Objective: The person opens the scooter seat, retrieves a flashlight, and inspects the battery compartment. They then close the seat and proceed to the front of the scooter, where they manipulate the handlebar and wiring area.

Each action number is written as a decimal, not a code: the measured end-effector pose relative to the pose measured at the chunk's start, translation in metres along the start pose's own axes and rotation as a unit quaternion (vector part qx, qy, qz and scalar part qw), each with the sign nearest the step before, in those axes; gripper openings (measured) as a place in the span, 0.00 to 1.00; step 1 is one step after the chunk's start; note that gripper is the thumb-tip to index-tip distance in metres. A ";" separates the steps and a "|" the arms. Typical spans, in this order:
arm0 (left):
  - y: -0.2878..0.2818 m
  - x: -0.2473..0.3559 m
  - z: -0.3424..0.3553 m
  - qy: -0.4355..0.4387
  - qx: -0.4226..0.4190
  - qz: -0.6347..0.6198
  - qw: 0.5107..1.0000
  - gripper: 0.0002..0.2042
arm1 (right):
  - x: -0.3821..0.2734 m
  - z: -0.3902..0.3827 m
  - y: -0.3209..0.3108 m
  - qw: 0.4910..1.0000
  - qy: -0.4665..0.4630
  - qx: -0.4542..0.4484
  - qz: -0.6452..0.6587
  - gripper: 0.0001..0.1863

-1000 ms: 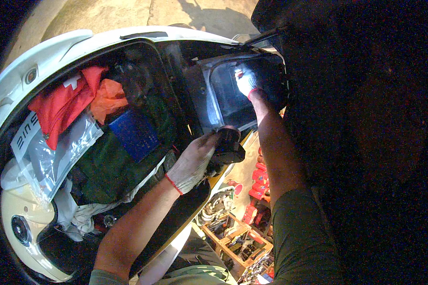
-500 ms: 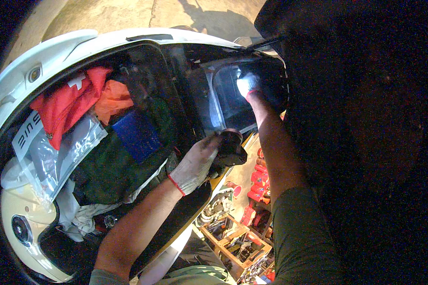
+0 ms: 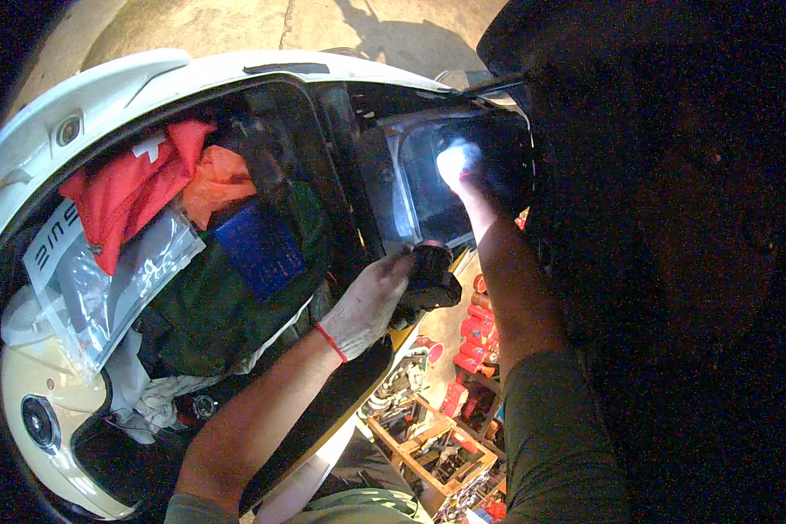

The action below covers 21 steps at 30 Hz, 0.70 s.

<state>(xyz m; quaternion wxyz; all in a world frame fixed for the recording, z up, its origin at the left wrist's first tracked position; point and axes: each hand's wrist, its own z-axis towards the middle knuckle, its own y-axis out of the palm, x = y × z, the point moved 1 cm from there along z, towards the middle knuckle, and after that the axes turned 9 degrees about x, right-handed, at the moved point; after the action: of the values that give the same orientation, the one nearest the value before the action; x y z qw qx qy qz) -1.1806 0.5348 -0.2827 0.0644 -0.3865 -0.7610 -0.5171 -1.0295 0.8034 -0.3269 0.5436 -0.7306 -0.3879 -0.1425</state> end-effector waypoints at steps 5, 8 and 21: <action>-0.002 -0.020 0.009 0.055 0.039 0.022 0.997 0.19 | -0.005 0.008 -0.006 0.993 0.057 0.001 0.106 0.22; -0.006 -0.004 0.002 0.015 0.034 0.047 0.998 0.20 | -0.012 0.011 -0.003 0.987 0.089 -0.001 0.137 0.23; -0.001 -0.008 0.006 0.008 0.017 0.016 1.000 0.19 | 0.007 0.011 0.016 0.978 0.091 0.035 0.185 0.23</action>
<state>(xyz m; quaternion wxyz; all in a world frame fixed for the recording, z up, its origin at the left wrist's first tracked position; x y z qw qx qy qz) -1.1744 0.5352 -0.2902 0.0852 -0.3937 -0.7627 -0.5060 -1.0154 0.8145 -0.3378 0.6190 -0.7541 -0.1996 -0.0910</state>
